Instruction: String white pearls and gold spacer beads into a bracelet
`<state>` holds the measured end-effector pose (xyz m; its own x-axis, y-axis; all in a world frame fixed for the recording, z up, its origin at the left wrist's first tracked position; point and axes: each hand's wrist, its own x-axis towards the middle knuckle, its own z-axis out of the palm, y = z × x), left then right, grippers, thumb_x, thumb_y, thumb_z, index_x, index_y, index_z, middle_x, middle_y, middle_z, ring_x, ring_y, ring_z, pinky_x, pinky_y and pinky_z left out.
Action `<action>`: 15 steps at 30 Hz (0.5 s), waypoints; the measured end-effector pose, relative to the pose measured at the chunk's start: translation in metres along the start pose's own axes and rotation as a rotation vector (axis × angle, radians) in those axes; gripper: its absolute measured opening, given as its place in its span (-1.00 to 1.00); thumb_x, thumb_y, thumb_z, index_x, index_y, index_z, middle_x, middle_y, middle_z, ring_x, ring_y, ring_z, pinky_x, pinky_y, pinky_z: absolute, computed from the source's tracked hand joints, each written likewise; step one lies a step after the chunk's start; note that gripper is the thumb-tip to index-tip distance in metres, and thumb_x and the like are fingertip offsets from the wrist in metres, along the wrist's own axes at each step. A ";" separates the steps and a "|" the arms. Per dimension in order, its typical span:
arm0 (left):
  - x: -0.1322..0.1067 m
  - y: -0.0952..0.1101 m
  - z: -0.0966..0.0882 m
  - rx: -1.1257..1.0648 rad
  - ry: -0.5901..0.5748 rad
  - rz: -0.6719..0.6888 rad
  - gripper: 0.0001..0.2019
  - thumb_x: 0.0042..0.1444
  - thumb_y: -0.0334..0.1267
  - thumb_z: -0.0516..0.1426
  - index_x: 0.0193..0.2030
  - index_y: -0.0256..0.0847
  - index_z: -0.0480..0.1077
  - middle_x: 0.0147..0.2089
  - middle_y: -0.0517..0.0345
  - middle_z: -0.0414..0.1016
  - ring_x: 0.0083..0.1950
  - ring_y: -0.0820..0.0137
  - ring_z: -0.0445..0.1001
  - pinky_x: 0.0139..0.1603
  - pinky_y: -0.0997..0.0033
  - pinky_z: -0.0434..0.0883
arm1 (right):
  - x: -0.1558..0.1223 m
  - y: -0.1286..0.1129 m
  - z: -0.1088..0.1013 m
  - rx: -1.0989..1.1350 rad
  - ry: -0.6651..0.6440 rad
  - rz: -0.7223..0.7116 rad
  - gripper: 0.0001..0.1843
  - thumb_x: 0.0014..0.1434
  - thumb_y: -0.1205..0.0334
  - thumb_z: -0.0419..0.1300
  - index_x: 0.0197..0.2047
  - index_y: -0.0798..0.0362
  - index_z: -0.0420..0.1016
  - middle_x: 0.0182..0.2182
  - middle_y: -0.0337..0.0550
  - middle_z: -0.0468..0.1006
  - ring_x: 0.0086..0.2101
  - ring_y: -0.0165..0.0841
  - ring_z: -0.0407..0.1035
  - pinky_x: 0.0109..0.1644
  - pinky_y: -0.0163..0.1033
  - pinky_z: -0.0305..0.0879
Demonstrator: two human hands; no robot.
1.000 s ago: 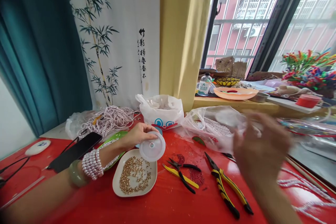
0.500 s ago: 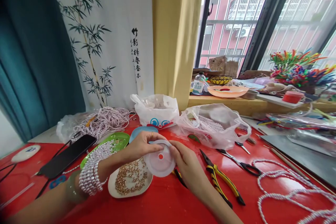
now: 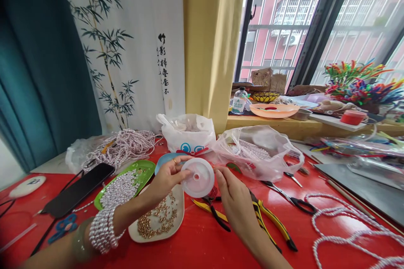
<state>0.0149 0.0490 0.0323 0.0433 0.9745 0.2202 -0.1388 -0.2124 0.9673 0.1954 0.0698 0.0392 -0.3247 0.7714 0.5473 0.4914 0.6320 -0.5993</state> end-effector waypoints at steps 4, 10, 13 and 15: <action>-0.001 0.004 -0.004 0.061 0.118 0.032 -0.72 -0.02 -0.21 0.13 -0.15 -0.26 0.33 -0.36 0.12 0.49 -0.39 0.43 0.43 -0.39 0.49 0.33 | -0.001 0.001 -0.006 -0.107 0.017 -0.022 -0.76 0.19 0.16 -0.06 -0.28 0.03 0.39 -0.44 -0.18 0.53 -0.50 -0.35 0.38 -0.47 -0.33 0.27; -0.003 0.009 -0.010 0.226 0.228 0.072 -0.81 -0.05 -0.24 0.14 -0.30 -0.27 0.45 -0.30 0.11 0.51 -0.31 0.38 0.42 -0.32 0.49 0.34 | -0.004 -0.004 -0.010 -0.290 0.038 -0.149 -0.75 0.17 0.17 -0.03 -0.31 0.05 0.45 -0.64 -0.25 0.50 -0.63 -0.37 0.38 -0.57 -0.33 0.22; -0.005 0.012 -0.012 0.363 0.181 0.124 -0.84 -0.04 -0.28 0.13 -0.32 -0.26 0.48 -0.30 0.11 0.53 -0.27 0.35 0.43 -0.27 0.47 0.33 | -0.004 -0.003 -0.012 -0.364 0.109 -0.294 -0.75 0.19 0.22 -0.04 -0.30 0.06 0.45 -0.46 -0.16 0.59 -0.49 -0.35 0.46 -0.49 -0.34 0.26; -0.006 0.013 -0.013 0.534 0.130 0.196 -0.86 -0.03 -0.30 0.12 -0.35 -0.24 0.49 -0.32 0.12 0.53 -0.29 0.36 0.43 -0.25 0.46 0.32 | -0.004 -0.002 -0.013 -0.449 0.163 -0.388 -0.75 0.20 0.26 -0.05 -0.30 0.06 0.45 -0.42 -0.14 0.60 -0.45 -0.36 0.47 -0.44 -0.35 0.25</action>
<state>-0.0001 0.0417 0.0422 -0.0596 0.9070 0.4169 0.3874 -0.3639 0.8471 0.2066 0.0642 0.0460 -0.4378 0.4473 0.7799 0.6657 0.7443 -0.0532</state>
